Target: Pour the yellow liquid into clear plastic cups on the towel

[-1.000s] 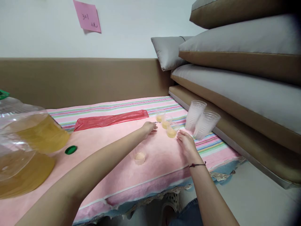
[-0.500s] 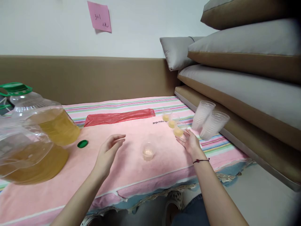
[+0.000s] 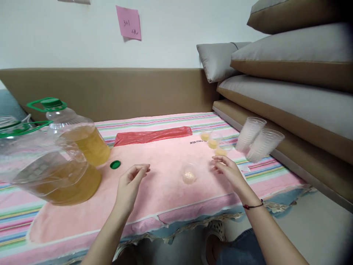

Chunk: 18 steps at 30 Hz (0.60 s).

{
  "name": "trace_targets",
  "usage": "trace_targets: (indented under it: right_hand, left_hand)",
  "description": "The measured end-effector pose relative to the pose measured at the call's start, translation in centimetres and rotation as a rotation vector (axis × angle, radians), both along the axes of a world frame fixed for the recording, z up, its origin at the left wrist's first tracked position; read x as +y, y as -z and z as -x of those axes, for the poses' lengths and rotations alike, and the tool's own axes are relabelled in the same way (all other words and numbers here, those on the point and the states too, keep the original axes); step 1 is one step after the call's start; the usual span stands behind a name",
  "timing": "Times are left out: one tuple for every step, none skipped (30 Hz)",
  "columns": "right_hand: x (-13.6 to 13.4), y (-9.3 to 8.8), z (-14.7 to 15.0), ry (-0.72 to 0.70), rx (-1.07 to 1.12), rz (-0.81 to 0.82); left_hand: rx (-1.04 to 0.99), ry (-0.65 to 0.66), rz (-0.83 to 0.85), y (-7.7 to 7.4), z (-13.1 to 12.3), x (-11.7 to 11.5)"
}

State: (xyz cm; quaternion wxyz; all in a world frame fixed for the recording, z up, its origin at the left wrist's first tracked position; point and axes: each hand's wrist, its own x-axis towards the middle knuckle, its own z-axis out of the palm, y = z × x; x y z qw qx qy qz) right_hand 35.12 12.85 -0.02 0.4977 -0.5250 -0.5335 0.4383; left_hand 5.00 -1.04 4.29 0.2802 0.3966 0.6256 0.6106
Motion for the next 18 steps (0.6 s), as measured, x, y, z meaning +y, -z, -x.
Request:
trace_targets:
  right_hand:
    - [-0.9,-0.3,0.7,-0.022,-0.02,-0.032]
    - [-1.9,-0.6,1.4,-0.023,-0.034,-0.067]
    - [-2.8,-1.0,2.1,-0.009,-0.054,-0.117]
    - [-3.8,-1.4,2.8,0.012,-0.09,-0.193]
    - [-4.9,-1.9,3.6,0.031,-0.137,-0.29]
    - [-6.0,-2.3,4.4,0.04,-0.199,-0.413]
    - [-7.0,-2.7,5.3,0.036,-0.257,-0.543]
    - [-8.1,-3.0,6.4,0.013,-0.299,-0.661]
    - [-9.1,-3.3,7.7,-0.031,-0.321,-0.754]
    - [-10.0,-3.4,9.1,-0.091,-0.317,-0.809]
    - [-10.8,-3.4,10.6,-0.163,-0.303,-0.834]
    - [-11.4,-3.4,12.4,-0.242,-0.281,-0.835]
    - [-12.0,-3.4,14.2,-0.322,-0.25,-0.814]
    - [-12.3,-3.3,16.2,-0.395,-0.211,-0.776]
    - [-12.6,-3.2,18.2,-0.46,-0.164,-0.724]
    - [-12.8,-3.1,20.3,-0.514,-0.111,-0.666]
    - [-12.9,-3.1,22.4,-0.562,-0.059,-0.601]
    - [-12.9,-3.0,24.5,-0.604,-0.011,-0.538]
  left_hand:
    - [0.05,-0.041,-0.038,-0.1,0.5,-0.2]
    - [0.116,-0.096,-0.08,-0.2,1.1,-0.5]
    - [0.196,-0.155,-0.119,-0.3,1.8,-0.8]
    - [0.289,-0.218,-0.158,-0.5,2.4,-1.1]
    - [0.391,-0.282,-0.196,-0.7,3.1,-1.5]
    - [0.497,-0.346,-0.236,-0.9,3.8,-2.0]
    - [0.6,-0.413,-0.28,-1.0,4.4,-2.4]
    - [0.695,-0.482,-0.326,-1.2,5.2,-2.9]
    - [0.78,-0.554,-0.375,-1.3,5.9,-3.5]
    - [0.851,-0.633,-0.426,-1.4,6.6,-4.1]
    - [0.904,-0.711,-0.471,-1.5,7.4,-4.7]
    - [0.936,-0.787,-0.509,-1.6,8.2,-5.4]
    - [0.943,-0.864,-0.535,-1.7,9.0,-6.1]
    - [0.926,-0.938,-0.544,-1.7,9.9,-6.8]
    - [0.885,-1.009,-0.538,-1.8,10.8,-7.5]
    - [0.816,-1.067,-0.514,-1.8,11.7,-8.2]
    - [0.708,-1.099,-0.474,-1.7,12.6,-8.9]
    - [0.572,-1.102,-0.421,-1.6,13.6,-9.4]
